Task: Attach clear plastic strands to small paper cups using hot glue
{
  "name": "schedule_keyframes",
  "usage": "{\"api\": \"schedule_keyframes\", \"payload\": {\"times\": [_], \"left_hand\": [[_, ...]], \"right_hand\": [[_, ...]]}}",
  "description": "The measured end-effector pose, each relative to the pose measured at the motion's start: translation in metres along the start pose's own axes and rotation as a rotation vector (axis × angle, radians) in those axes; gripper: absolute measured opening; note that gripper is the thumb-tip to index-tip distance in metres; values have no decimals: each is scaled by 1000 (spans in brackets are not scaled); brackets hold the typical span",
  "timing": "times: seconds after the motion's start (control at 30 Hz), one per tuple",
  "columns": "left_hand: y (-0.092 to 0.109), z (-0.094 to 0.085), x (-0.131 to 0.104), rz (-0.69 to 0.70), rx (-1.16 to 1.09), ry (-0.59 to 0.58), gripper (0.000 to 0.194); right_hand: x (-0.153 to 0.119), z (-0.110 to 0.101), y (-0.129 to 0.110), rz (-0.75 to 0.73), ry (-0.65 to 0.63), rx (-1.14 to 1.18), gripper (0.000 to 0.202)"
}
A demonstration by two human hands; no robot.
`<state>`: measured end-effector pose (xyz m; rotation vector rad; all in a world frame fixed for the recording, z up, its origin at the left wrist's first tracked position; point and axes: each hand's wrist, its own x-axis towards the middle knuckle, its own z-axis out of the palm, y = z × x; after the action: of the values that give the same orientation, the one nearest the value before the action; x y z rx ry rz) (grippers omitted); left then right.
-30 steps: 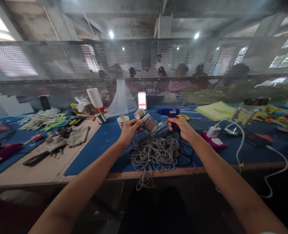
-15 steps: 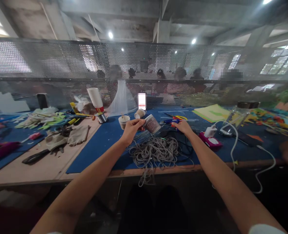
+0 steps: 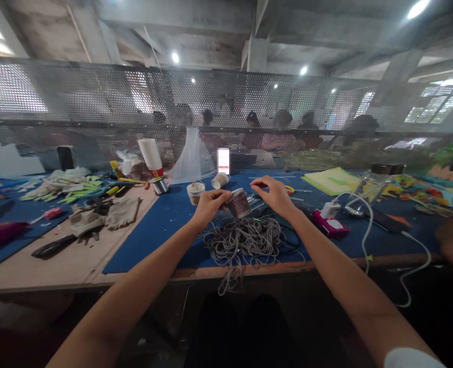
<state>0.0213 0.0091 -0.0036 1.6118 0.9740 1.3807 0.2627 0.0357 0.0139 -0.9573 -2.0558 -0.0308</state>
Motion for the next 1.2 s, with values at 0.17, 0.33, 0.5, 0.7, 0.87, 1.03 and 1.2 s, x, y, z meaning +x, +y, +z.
{"api": "schedule_keyframes", "payload": {"times": [0.17,0.33,0.5,0.7,0.87,1.03,1.2], "left_hand": [[1,-1,0,14,52,4,35],[-1,1,1,-1,90,13,33],[-1,3,-1,11,128,-11,32],[-1,6,-2,9,170,-8,32],[-1,8,-4,12,184,-20,31],[1,8,-4,34,191,9,29],[3,9,-4,33,192,14,29]], "right_hand": [[10,4,-32,-244,-97,-98,18],[4,9,-25,-319,-131,-261,21],[-1,7,-24,-376,-148,-339,25],[-2,7,-29,-411,-169,-427,23],[-1,10,-32,-397,-150,-450,21],[-2,11,-34,-365,-137,-430,18],[-3,9,-34,-381,-116,-388,17]]}}
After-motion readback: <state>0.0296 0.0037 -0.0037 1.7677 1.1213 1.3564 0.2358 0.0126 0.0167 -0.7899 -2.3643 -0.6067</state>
